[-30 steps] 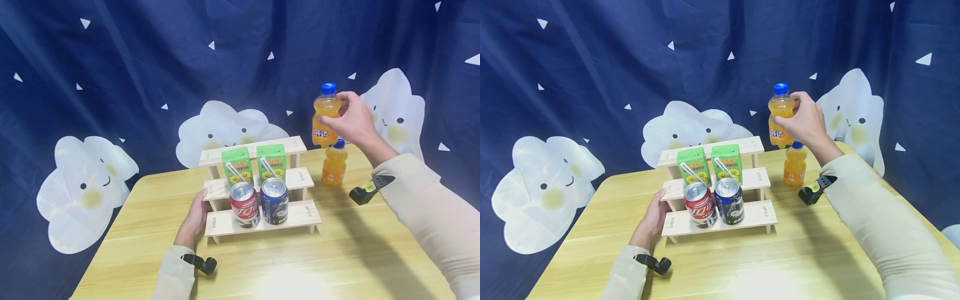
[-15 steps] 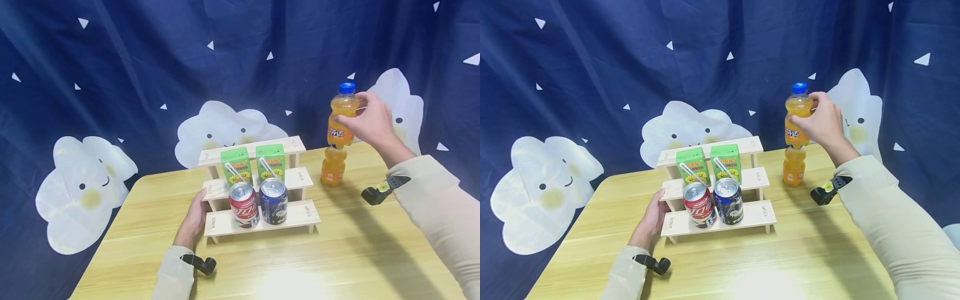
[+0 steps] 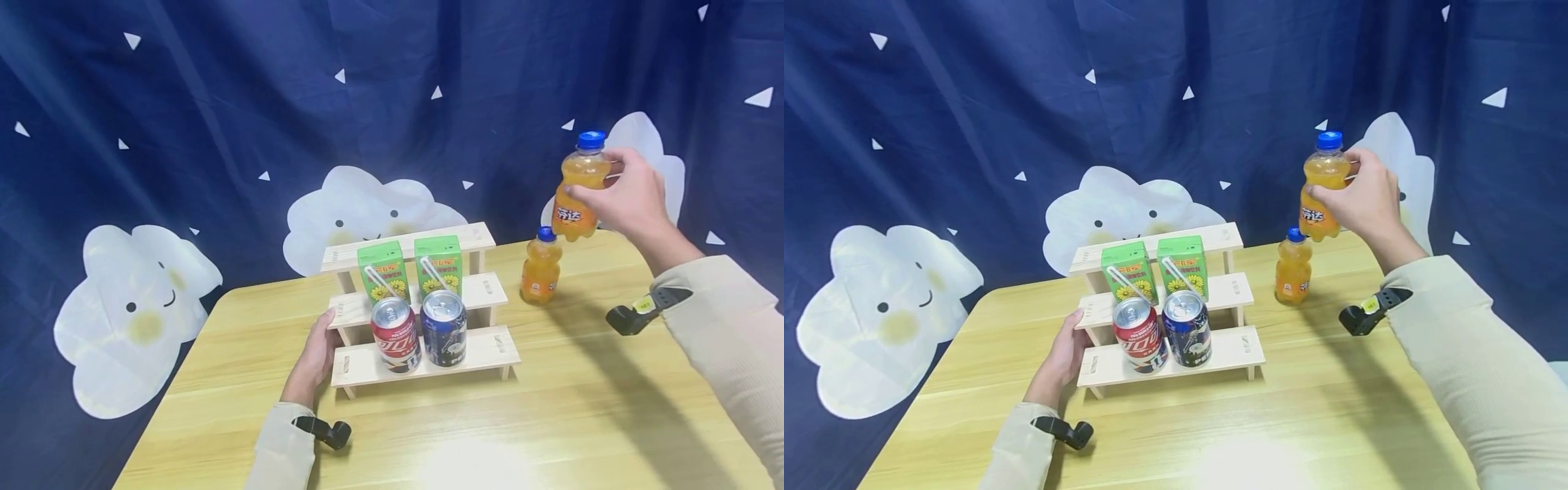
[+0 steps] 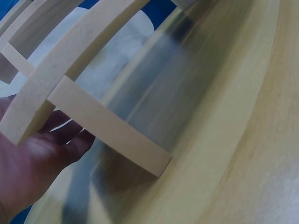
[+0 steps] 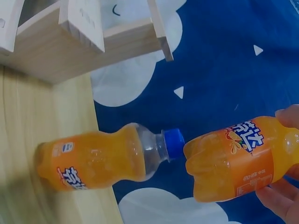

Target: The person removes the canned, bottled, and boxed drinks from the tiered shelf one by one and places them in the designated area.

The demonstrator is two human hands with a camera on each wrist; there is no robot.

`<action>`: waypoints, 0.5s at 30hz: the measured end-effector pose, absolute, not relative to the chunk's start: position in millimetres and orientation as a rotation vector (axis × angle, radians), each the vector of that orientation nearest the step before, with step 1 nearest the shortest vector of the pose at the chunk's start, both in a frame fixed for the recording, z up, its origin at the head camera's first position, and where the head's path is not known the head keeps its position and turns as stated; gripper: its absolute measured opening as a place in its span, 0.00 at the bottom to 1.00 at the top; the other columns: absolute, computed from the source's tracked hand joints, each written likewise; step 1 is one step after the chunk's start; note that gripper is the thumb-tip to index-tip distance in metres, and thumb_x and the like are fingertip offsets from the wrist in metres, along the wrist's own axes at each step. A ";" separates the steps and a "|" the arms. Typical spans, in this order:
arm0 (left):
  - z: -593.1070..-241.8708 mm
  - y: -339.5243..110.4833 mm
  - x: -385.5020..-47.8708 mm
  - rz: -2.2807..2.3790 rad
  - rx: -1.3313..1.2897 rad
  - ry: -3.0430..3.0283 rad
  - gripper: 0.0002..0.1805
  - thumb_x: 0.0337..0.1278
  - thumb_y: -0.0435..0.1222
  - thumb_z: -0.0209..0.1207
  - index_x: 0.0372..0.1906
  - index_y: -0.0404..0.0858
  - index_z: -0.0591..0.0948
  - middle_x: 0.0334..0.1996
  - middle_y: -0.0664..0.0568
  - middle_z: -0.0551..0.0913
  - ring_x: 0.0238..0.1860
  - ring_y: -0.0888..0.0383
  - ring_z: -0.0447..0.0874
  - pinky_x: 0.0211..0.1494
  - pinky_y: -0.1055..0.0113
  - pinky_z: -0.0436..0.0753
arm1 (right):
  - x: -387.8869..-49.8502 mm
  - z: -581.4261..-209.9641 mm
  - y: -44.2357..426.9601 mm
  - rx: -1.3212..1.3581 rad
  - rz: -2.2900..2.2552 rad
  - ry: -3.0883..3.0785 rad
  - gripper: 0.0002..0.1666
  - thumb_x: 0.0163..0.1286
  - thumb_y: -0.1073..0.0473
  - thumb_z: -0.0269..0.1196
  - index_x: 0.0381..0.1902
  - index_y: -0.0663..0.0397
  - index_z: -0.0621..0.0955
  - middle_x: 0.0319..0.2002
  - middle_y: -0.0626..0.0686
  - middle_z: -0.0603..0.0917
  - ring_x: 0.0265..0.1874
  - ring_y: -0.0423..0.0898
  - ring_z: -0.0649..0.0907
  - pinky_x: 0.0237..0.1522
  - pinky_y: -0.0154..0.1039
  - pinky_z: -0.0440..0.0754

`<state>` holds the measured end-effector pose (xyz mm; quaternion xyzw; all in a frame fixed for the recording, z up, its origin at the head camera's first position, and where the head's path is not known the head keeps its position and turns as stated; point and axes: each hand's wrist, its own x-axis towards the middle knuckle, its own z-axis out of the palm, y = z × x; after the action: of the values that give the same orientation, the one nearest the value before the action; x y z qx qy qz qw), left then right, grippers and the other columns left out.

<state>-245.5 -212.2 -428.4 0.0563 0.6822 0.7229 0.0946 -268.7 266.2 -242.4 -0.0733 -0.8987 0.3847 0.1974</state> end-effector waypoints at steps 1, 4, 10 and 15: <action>-428.7 -212.4 -245.5 2.144 0.167 2.021 0.34 0.69 0.54 0.27 0.72 0.39 0.53 0.68 0.37 0.59 0.67 0.40 0.59 0.68 0.45 0.58 | -268.3 -243.5 267.6 -0.207 1.072 -2.514 0.53 0.57 0.36 0.63 0.71 0.57 0.57 0.63 0.66 0.69 0.57 0.62 0.71 0.38 0.41 0.74; -429.5 -212.7 -245.3 2.140 0.173 2.026 0.34 0.69 0.54 0.26 0.72 0.38 0.53 0.68 0.37 0.59 0.68 0.40 0.58 0.69 0.45 0.58 | -267.3 -248.3 272.1 -0.199 1.064 -2.511 0.52 0.57 0.37 0.63 0.70 0.59 0.58 0.62 0.67 0.70 0.57 0.63 0.71 0.35 0.40 0.73; -428.7 -212.2 -245.8 2.131 0.186 2.037 0.34 0.69 0.54 0.26 0.72 0.38 0.53 0.68 0.37 0.59 0.68 0.40 0.58 0.69 0.45 0.57 | -265.6 -261.8 281.9 -0.196 1.027 -2.500 0.52 0.57 0.38 0.64 0.68 0.62 0.60 0.58 0.69 0.72 0.54 0.64 0.72 0.33 0.38 0.70; -428.7 -211.7 -246.2 2.138 0.179 2.036 0.34 0.69 0.54 0.26 0.71 0.38 0.54 0.67 0.37 0.60 0.67 0.42 0.59 0.69 0.46 0.58 | -263.8 -275.4 287.7 -0.195 1.016 -2.514 0.52 0.56 0.38 0.65 0.68 0.65 0.61 0.55 0.71 0.73 0.52 0.65 0.73 0.31 0.37 0.70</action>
<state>-246.2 -211.7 -428.7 0.0602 0.6854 0.7198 0.0920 -263.8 287.7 -275.4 -0.0700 -0.9041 0.3656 0.2100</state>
